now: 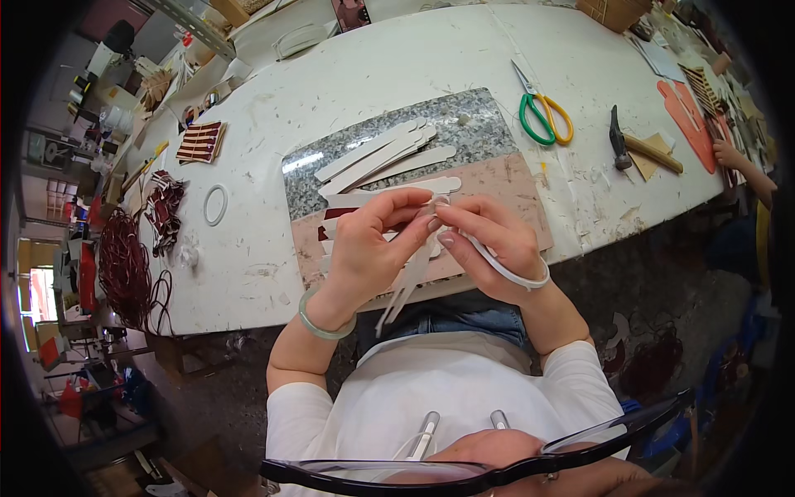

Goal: The person peels tape backing by hand, aligns strips onto base pieces, and presses them down using a handheld tool before setting them aside.

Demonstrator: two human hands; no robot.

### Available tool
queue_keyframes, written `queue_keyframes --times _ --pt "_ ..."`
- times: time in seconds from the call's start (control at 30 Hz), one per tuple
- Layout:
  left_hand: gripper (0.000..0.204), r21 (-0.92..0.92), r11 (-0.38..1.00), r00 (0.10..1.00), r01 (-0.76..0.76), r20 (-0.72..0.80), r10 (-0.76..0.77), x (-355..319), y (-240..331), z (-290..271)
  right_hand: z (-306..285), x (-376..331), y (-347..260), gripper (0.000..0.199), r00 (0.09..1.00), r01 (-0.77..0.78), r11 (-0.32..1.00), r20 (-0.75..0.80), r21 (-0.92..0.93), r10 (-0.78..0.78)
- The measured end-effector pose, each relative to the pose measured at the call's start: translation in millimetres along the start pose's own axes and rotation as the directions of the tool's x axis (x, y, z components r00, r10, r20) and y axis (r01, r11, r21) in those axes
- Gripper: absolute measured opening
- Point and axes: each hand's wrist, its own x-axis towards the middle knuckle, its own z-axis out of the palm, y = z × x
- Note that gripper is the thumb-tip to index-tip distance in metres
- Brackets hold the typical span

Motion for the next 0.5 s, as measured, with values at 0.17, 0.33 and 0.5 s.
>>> queue_keyframes --times 0.17,0.33,0.5 --pt "0.021 -0.176 0.979 0.994 0.106 -0.02 -0.111 -10 -4 1 2 1 -4 0.029 1.0 0.007 0.999 0.001 -0.05 -0.007" --pt "0.018 -0.181 0.982 0.998 0.051 -0.035 -0.059 -25 -7 1 4 2 -4 0.029 0.999 -0.019 0.997 0.033 -0.081 0.022" --pt "0.016 -0.166 0.986 0.993 0.003 -0.118 -0.023 -37 -4 4 8 14 -12 0.032 0.997 -0.049 0.995 0.063 -0.084 0.054"
